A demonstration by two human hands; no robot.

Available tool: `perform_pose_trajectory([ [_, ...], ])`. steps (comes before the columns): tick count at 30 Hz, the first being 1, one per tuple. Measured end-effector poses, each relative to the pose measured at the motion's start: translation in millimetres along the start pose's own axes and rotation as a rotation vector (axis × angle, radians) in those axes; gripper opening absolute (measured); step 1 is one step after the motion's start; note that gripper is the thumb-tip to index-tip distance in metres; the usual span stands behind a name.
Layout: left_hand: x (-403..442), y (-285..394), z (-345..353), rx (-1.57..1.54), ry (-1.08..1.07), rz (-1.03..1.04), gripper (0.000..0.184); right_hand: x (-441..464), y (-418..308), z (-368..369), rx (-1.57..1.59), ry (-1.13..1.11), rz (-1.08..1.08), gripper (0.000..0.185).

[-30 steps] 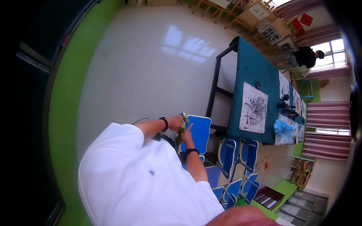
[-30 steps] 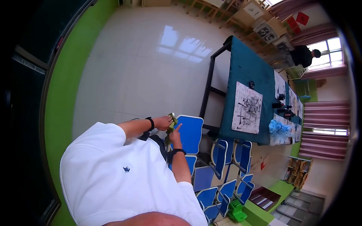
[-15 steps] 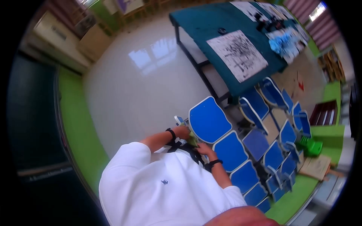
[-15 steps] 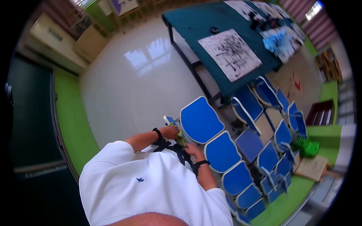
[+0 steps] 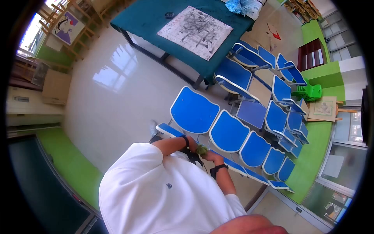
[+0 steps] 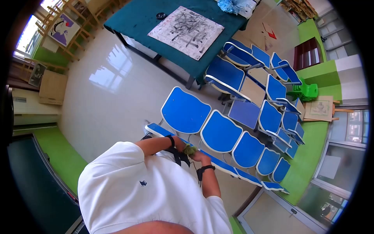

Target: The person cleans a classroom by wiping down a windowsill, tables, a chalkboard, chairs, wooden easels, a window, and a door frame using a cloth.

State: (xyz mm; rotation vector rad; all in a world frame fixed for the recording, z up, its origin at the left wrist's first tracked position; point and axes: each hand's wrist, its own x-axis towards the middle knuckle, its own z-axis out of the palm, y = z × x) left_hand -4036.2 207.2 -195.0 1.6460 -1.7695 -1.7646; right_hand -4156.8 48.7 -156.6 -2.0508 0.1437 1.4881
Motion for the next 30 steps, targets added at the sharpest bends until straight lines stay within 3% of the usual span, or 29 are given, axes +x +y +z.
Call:
perform_pose_trajectory([
  [3, -32.4, -16.6, 2.5, 0.035, 0.032, -0.152, 0.036, 46.5, 5.6, 20.7, -0.036, 0.088, 0.022, 0.052],
  [5, -24.2, -68.8, 36.6, 0.012, 0.085, -0.052, 0.037, 62.6, -3.1, 30.3, -0.007, 0.13, 0.009, 0.051],
  [9, -106.2, -98.5, 56.5, 0.127, 0.268, -0.114, 0.04, 58.6, -97.6, 0.9, -0.091, 0.12, -0.175, 0.051],
  [11, -154.2, -111.1, 69.8, 0.142, 0.584, -0.095, 0.043, 124.4, -95.7, 31.2, -0.114, 0.258, -0.308, 0.047],
  [15, -211.8, -118.8, 77.6, 0.243, 0.593, -0.249, 0.039, 143.2, -199.1, 15.5, -0.113, 0.231, -0.469, 0.05],
  [17, -272.6, -94.0, 49.0, -0.399, 0.373, -0.622, 0.037, 151.5, -252.6, -10.1, -0.107, 0.234, -0.582, 0.049],
  [18, -230.1, -174.2, 107.0, -0.517, 0.721, -0.235, 0.036, 116.1, -295.3, -22.4, -0.076, 0.264, -0.573, 0.046],
  [19, -237.5, -177.6, 111.1, -0.527, 0.737, -0.231, 0.036, 96.1, -325.6, -26.8, -0.045, 0.296, -0.566, 0.043],
  [20, -255.4, -179.0, 110.0, -0.651, 0.951, -0.094, 0.038, 96.6, -337.6, -22.7, -0.055, 0.472, -0.679, 0.042],
  [21, -277.6, -179.5, 108.4, -0.766, 1.163, 0.05, 0.04, 87.6, -360.0, -30.6, -0.066, 0.47, -0.686, 0.042],
  [22, -321.1, -148.5, 95.6, -0.853, 1.239, 0.029, 0.045, 69.4, -393.6, -46.2, -0.125, 0.433, -0.642, 0.041],
  [27, -439.2, -93.3, 99.0, -1.106, 1.144, 0.198, 0.058, 56.7, -469.9, -75.6, -0.435, 0.512, -0.641, 0.038],
  [29, -464.5, -79.1, 106.4, -1.211, 1.21, 0.402, 0.059, 66.8, -491.5, -78.0, -0.582, 0.431, -0.713, 0.026],
  [30, -474.6, -70.9, 109.1, -1.286, 1.242, 0.388, 0.059, 41.8, -515.4, -79.3, -0.641, 0.456, -0.705, 0.022],
])
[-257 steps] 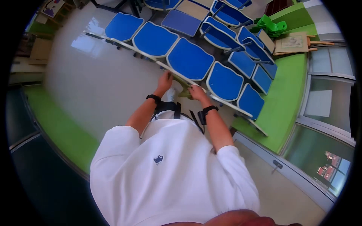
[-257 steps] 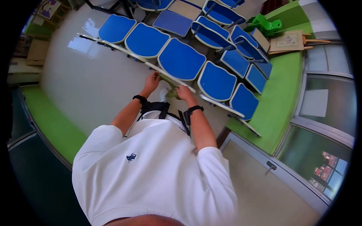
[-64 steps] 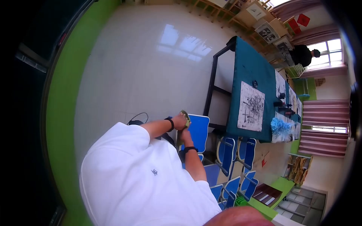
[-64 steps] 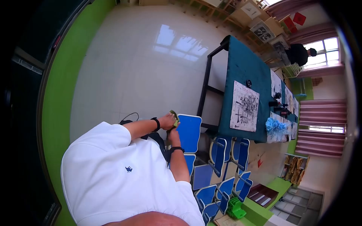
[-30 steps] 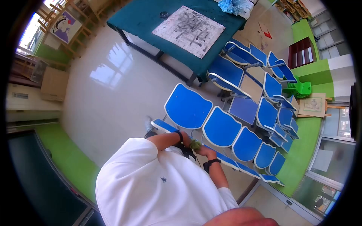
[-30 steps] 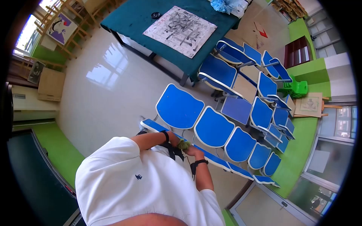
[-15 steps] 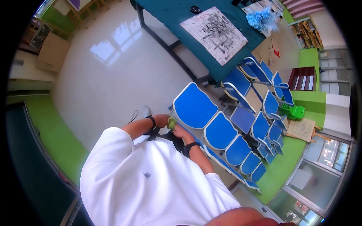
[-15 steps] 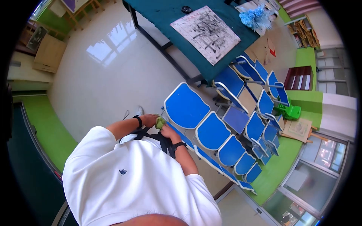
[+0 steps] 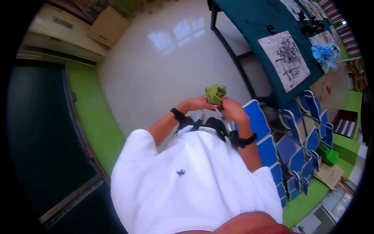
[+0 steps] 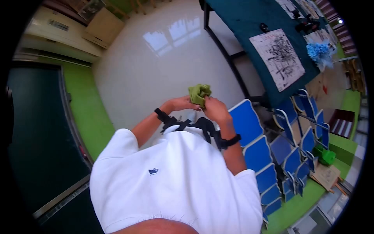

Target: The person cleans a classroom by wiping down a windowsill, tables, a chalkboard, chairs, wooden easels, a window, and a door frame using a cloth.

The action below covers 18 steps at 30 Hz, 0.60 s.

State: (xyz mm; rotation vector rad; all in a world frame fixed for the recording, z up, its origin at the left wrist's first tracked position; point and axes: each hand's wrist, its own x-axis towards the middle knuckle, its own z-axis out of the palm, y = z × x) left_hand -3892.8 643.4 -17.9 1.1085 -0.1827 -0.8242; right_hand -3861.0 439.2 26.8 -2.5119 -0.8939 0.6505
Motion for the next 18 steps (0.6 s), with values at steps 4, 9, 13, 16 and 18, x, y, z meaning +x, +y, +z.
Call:
perform_pose_trajectory([
  [4, -8.2, 17.4, -12.4, -0.05, 0.143, 0.012, 0.055, -15.5, -60.4, -84.7, -0.083, 0.086, -0.088, 0.04],
  [9, 32.0, 17.2, -35.3, 0.202, 0.231, -0.082, 0.048, -82.6, -100.8, -183.7, 0.356, 0.831, -0.519, 0.051],
  [13, 87.9, 15.3, -43.7, 0.408, 0.148, -0.29, 0.047, -139.4, -105.7, -235.9, 0.539, 1.002, -0.618, 0.023],
  [16, 147.3, 7.7, -56.4, 0.478, 0.172, -0.377, 0.049, -172.2, -71.4, -256.3, 0.31, 0.925, -0.501, 0.013],
  [18, 181.6, 2.1, -54.1, 0.531, 0.088, -0.435, 0.049, -171.2, -46.9, -256.8, 0.307, 0.979, -0.461, 0.014],
])
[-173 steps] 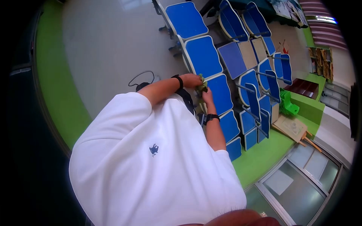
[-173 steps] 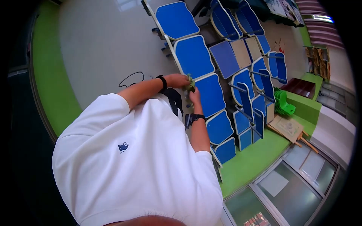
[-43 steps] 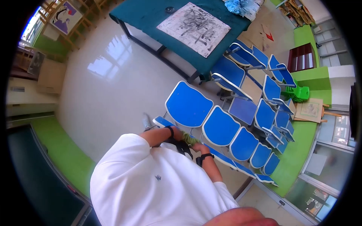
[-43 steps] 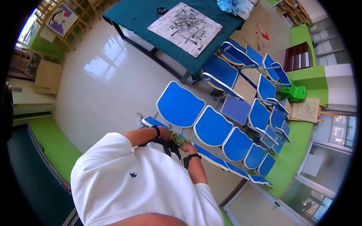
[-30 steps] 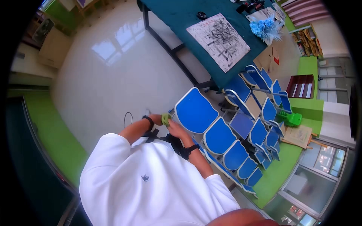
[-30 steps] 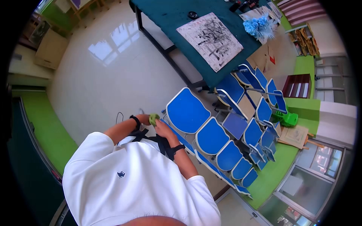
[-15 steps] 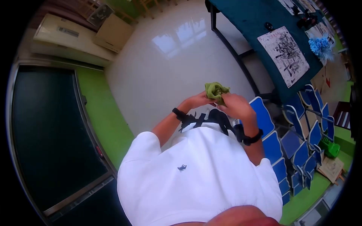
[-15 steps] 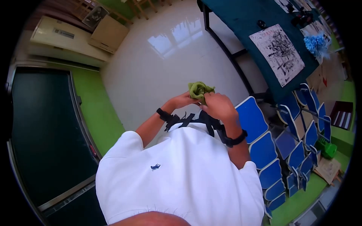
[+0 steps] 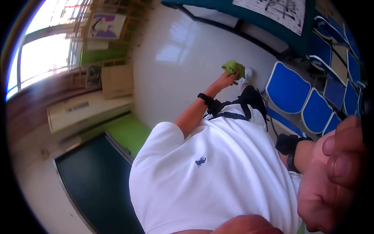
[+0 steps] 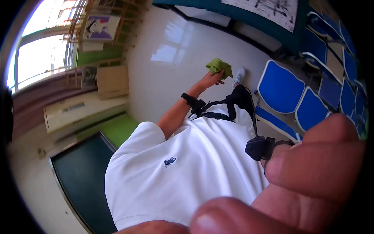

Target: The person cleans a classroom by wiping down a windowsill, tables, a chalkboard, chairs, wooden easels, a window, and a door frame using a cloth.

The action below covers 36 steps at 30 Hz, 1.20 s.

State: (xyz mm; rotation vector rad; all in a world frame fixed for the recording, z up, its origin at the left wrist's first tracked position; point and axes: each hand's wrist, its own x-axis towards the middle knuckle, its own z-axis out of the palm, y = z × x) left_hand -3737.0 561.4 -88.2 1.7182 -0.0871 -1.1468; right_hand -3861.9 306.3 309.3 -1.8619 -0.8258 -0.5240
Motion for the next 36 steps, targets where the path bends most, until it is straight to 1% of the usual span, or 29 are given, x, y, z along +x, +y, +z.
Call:
perform_pose_trajectory([
  [2, 26.0, 23.6, -2.0, -0.004, -0.021, -0.042, 0.048, 0.0, 15.9, -5.5, -0.044, 0.063, 0.046, 0.015],
  [5, 80.9, 53.3, -4.2, 0.026, -0.142, -0.166, 0.046, 17.4, 42.5, -16.3, -0.093, 0.109, 0.116, 0.017],
  [6, 101.4, 66.6, -5.0, 0.03, -0.16, -0.16, 0.046, 23.6, 47.2, -19.6, -0.109, 0.114, 0.126, 0.018],
  [9, 145.6, 77.5, 9.8, 0.065, -0.063, 0.063, 0.037, 36.5, 58.2, -28.6, -0.153, 0.115, 0.158, 0.021],
  [10, 175.2, 67.0, 14.3, 0.04, -0.013, 0.175, 0.03, 39.7, 61.0, -28.7, -0.177, 0.112, 0.166, 0.022],
  [11, 216.2, 53.5, 10.8, 0.18, -0.026, 0.448, 0.028, 42.3, 65.1, -32.6, -0.201, 0.12, 0.176, 0.023],
  [13, 259.3, 48.3, 10.2, 0.337, -0.094, 0.381, 0.029, 50.9, 78.6, -37.3, -0.207, 0.127, 0.242, 0.025],
  [15, 238.0, 101.6, 10.7, 0.383, 0.105, 0.331, 0.046, 62.5, 95.8, -38.4, -0.205, 0.128, 0.288, 0.027],
  [16, 247.3, 106.6, 8.0, 0.433, 0.208, 0.445, 0.054, 68.5, 102.1, -38.5, -0.209, 0.119, 0.306, 0.028],
  [17, 263.6, 106.3, 0.8, 0.407, 0.2, 0.454, 0.054, 72.9, 111.2, -38.7, -0.212, 0.116, 0.336, 0.029],
  [19, 302.2, 105.2, -10.3, 0.448, 0.393, 0.746, 0.051, 75.6, 134.5, -41.2, -0.19, 0.119, 0.439, 0.031],
  [20, 313.9, 105.9, -18.5, 0.421, 0.414, 0.744, 0.051, 73.0, 152.2, -39.8, -0.161, 0.114, 0.533, 0.032],
  [22, 326.0, 114.9, -37.3, 0.645, 0.471, 0.752, 0.052, 50.5, 201.4, -23.6, -0.073, 0.04, 0.834, 0.034],
  [24, 330.3, 128.6, -58.3, 0.958, -0.007, 0.564, 0.044, 5.8, 267.2, 4.9, 0.025, -0.1, 1.165, 0.042],
  [25, 345.6, 132.6, -62.6, 1.243, -0.498, 0.483, 0.034, -21.2, 296.8, 19.0, 0.059, -0.185, 1.339, 0.048],
  [27, 343.2, 150.5, -60.2, 1.286, -0.871, 0.506, 0.032, -85.4, 356.5, 54.6, 0.214, -0.067, 1.486, 0.061],
  [28, 345.0, 161.2, -54.0, 1.245, -0.879, 0.487, 0.033, -110.5, 378.9, 75.3, 0.154, -0.022, 1.462, 0.064],
  [29, 345.7, 171.5, -49.7, 1.125, -0.806, 0.512, 0.032, -132.0, 400.7, 88.1, 0.093, 0.026, 1.43, 0.067],
  [30, 355.7, 175.7, -48.3, 0.914, -0.798, 0.498, 0.033, -143.0, 425.0, 99.9, 0.069, 0.014, 1.431, 0.067],
  [31, 362.2, 179.3, -44.2, 0.707, -0.794, 0.478, 0.034, -151.2, 445.9, 112.8, -0.099, 0.117, 1.389, 0.061],
  [32, 364.1, 187.2, -44.2, 0.7, -0.798, 0.491, 0.034, -155.9, 463.1, 116.1, -0.262, 0.22, 1.341, 0.056],
  [33, 363.1, 195.5, -50.2, 0.668, -0.766, 0.464, 0.038, -160.1, 482.5, 110.3, -0.271, 0.219, 1.346, 0.056],
  [34, 361.9, 202.8, -59.7, 0.644, -0.739, 0.429, 0.044, -162.1, 503.6, 105.7, -0.192, 0.341, 1.377, 0.049],
  [35, 360.7, 210.3, -72.2, 0.654, -0.758, 0.42, 0.044, -164.9, 520.0, 105.6, -0.104, 0.474, 1.407, 0.042],
  [36, 359.8, 218.2, -86.7, 0.682, -0.823, 0.401, 0.05, -165.8, 531.8, 102.4, -0.095, 0.499, 1.417, 0.042],
])
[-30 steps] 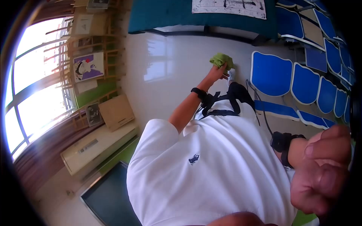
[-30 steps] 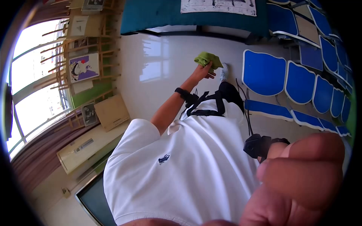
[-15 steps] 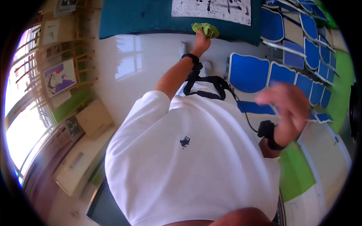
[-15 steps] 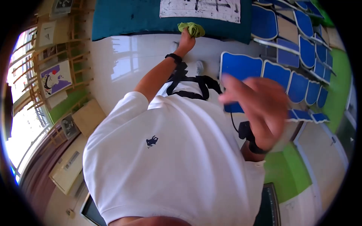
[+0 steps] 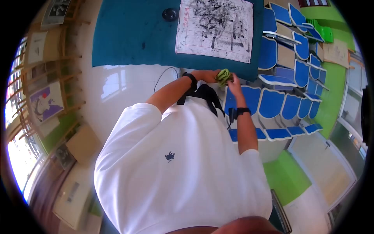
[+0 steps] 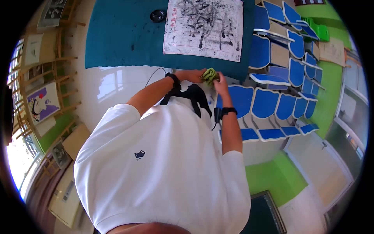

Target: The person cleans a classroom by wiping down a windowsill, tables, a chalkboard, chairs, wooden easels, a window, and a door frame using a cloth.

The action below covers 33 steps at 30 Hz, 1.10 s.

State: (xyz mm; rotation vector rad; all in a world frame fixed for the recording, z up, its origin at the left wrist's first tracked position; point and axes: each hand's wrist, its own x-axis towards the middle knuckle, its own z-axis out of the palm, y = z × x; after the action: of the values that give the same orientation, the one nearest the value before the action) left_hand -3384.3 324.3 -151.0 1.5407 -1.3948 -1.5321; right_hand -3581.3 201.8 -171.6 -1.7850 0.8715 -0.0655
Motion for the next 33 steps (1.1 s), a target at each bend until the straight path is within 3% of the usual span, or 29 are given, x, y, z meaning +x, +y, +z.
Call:
perform_pose_trajectory([
  [2, -8.2, -23.6, -19.4, 0.074, -0.09, 0.051, 0.065, 27.0, -3.0, -10.2, 0.067, -0.029, 0.02, 0.033],
  [3, -14.4, -25.4, -28.6, 0.087, -0.106, 0.04, 0.065, 35.6, -11.6, -17.3, -0.076, 0.051, 0.033, 0.034],
  [5, -32.6, -26.5, -40.8, 0.678, 0.351, -0.461, 0.063, 51.7, -14.9, -38.2, -0.466, 0.18, 0.076, 0.034],
  [6, -37.7, -47.7, -49.2, 0.793, 0.459, -0.536, 0.062, 60.7, -8.8, -49.0, -0.714, 0.224, 0.1, 0.034],
  [9, -62.2, -94.6, -77.1, 0.988, 0.611, -0.72, 0.059, 79.7, -15.2, -69.6, -0.855, 0.213, 0.241, 0.038],
  [11, -67.6, -104.0, -93.6, 1.01, 0.58, -0.751, 0.058, 110.1, 4.9, -69.6, -0.885, 0.326, 0.29, 0.041],
  [13, -79.2, -103.6, -86.3, 0.79, 0.371, -0.644, 0.063, 120.9, 21.9, -47.3, -0.759, 0.332, 0.23, 0.041],
  [15, -74.6, -116.1, -76.9, 0.805, 0.266, -0.686, 0.068, 149.2, 12.6, -15.5, -0.66, 0.25, 0.019, 0.037],
  [17, -72.3, -113.6, -64.5, 0.603, 0.342, -0.718, 0.073, 163.8, 16.6, 26.1, -0.628, 0.145, -0.206, 0.035],
  [19, -67.1, -101.5, -53.8, 0.6, 0.389, -0.695, 0.075, 152.9, -29.2, 42.6, -0.62, 0.052, -0.3, 0.032],
  [23, -48.8, -88.7, -50.6, 0.543, 0.472, -0.705, 0.081, 155.5, -25.2, 45.4, -0.753, 0.007, -0.429, 0.038],
  [25, -43.6, -96.2, -47.8, 0.509, 0.491, -0.722, 0.081, 163.1, -15.8, 24.4, -0.77, -0.054, -0.232, 0.026],
  [28, -34.2, -102.9, -52.5, 0.459, 0.496, -0.761, 0.078, 164.3, 14.1, -18.3, -0.807, 0.011, -0.153, 0.029],
  [30, -31.3, -96.9, -53.7, 0.429, 0.49, -0.786, 0.075, 159.6, 46.4, -54.6, -0.794, 0.044, -0.029, 0.037],
  [33, -28.8, -90.6, -57.1, 0.403, 0.434, -0.834, 0.073, 144.9, 65.5, -95.0, -0.696, 0.012, 0.343, 0.068],
])
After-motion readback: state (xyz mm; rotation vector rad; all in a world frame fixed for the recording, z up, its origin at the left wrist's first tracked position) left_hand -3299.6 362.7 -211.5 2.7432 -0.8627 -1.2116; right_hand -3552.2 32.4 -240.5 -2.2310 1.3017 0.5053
